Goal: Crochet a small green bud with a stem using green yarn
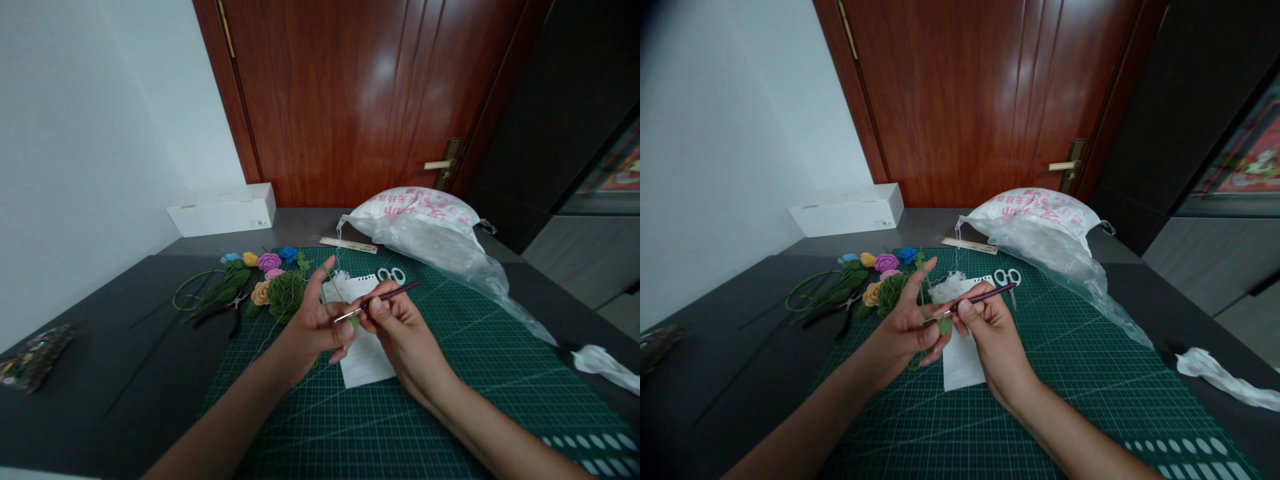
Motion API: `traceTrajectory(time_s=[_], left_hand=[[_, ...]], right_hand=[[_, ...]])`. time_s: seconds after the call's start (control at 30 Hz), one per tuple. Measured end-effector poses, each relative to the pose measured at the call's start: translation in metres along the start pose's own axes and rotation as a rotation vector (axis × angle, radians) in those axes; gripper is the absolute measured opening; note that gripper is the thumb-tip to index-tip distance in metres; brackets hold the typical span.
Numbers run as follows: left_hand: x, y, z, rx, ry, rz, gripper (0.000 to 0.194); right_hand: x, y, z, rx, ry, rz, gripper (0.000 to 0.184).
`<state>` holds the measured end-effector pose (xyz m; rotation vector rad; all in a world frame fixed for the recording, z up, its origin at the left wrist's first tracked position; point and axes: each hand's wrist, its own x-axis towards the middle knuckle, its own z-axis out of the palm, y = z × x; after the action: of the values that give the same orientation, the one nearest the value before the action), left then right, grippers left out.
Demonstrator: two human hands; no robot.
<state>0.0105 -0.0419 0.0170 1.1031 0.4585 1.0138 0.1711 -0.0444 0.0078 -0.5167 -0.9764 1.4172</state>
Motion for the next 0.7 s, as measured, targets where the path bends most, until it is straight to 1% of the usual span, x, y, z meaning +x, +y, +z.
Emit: traceTrajectory(time_s=[0.07, 0.1, 0.13, 0.2, 0.23, 0.27, 0.33, 0.37, 0.43, 0.53, 0.57, 0.6, 0.63, 0.67, 0.7], left_hand=[[0.003, 0.005, -0.004, -0.052, 0.045, 0.019, 0.106], [0.004, 0.008, -0.006, -0.092, 0.059, 0.031, 0.09], [0.005, 0.012, -0.008, -0.121, 0.06, 0.007, 0.072], [0.005, 0.02, -0.01, -0.129, 0.071, -0.025, 0.049], [0.005, 0.023, -0.011, -0.045, 0.081, -0.02, 0.047], [0.004, 0.026, -0.011, 0.106, 0.094, 0.01, 0.052], [0.003, 0.027, -0.012, 0.473, 0.135, 0.114, 0.056], [0.002, 0.027, -0.012, 0.609, 0.162, 0.169, 0.053], [0.001, 0.026, -0.01, 0.747, 0.216, 0.26, 0.044], [0.001, 0.034, -0.001, 0.827, 0.28, 0.335, 0.015], [0.0, 0.038, 0.006, 0.831, 0.295, 0.336, 0.013], [-0.001, 0.044, 0.014, 0.817, 0.31, 0.305, 0.021], [-0.004, 0.048, 0.023, 0.75, 0.308, 0.261, 0.027], [-0.008, 0.052, 0.033, 0.645, 0.292, 0.226, 0.033], [-0.012, 0.053, 0.044, 0.524, 0.291, 0.23, 0.036]], right_hand=[[0.005, 0.0, -0.005, 0.037, 0.022, 0.03, 0.024], [0.008, 0.0, -0.008, 0.069, 0.028, 0.064, 0.027], [0.01, 0.0, -0.011, 0.106, 0.031, 0.11, 0.029], [0.014, -0.001, -0.015, 0.167, 0.03, 0.205, 0.032], [0.015, -0.001, -0.016, 0.185, 0.026, 0.238, 0.033], [0.015, -0.002, -0.016, 0.195, 0.022, 0.259, 0.033], [0.014, -0.004, -0.015, 0.204, 0.008, 0.267, 0.034], [0.014, -0.005, -0.013, 0.208, -0.001, 0.268, 0.035], [0.013, -0.008, -0.01, 0.211, -0.024, 0.262, 0.035], [0.016, -0.019, -0.002, 0.217, -0.058, 0.233, 0.033], [0.017, -0.024, 0.001, 0.222, -0.066, 0.215, 0.033], [0.019, -0.029, 0.005, 0.227, -0.072, 0.194, 0.033], [0.019, -0.035, 0.009, 0.232, -0.077, 0.17, 0.033], [0.018, -0.04, 0.014, 0.235, -0.08, 0.141, 0.033], [0.015, -0.044, 0.019, 0.235, -0.083, 0.109, 0.032]])
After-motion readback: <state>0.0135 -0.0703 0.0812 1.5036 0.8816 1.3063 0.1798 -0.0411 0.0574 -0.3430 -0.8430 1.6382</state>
